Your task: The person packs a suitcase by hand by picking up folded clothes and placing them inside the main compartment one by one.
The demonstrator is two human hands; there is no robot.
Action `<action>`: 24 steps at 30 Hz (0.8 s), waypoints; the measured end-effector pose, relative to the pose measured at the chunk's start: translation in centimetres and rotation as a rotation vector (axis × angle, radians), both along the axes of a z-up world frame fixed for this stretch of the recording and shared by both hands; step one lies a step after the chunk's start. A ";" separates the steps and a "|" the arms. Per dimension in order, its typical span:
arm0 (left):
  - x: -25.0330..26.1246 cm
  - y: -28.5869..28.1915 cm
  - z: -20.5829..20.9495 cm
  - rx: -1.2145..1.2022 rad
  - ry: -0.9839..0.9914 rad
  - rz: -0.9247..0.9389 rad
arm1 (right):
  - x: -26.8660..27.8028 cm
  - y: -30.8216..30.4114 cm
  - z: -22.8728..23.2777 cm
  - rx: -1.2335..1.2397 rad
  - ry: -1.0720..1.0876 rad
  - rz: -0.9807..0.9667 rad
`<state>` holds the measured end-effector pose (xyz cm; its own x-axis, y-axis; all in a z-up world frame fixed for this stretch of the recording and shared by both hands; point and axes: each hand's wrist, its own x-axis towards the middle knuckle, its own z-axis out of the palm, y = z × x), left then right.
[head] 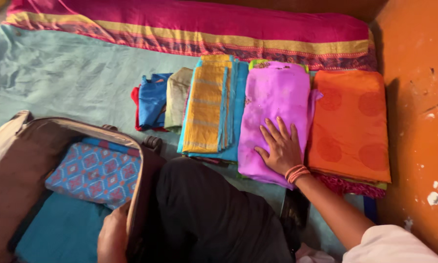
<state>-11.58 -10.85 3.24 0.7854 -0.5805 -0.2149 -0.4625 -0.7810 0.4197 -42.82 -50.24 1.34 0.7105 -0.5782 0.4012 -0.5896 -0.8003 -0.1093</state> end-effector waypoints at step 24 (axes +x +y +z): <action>-1.9 -0.5 0.3 -0.164 -0.014 0.085 | 0.0 -0.6 -3.5 -0.084 0.008 -0.038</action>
<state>-13.44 -11.37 3.51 0.8355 -0.5380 -0.1119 -0.4040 -0.7394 0.5385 -42.80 -50.84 -2.14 0.6916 -0.5696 0.4442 -0.6206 -0.7832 -0.0380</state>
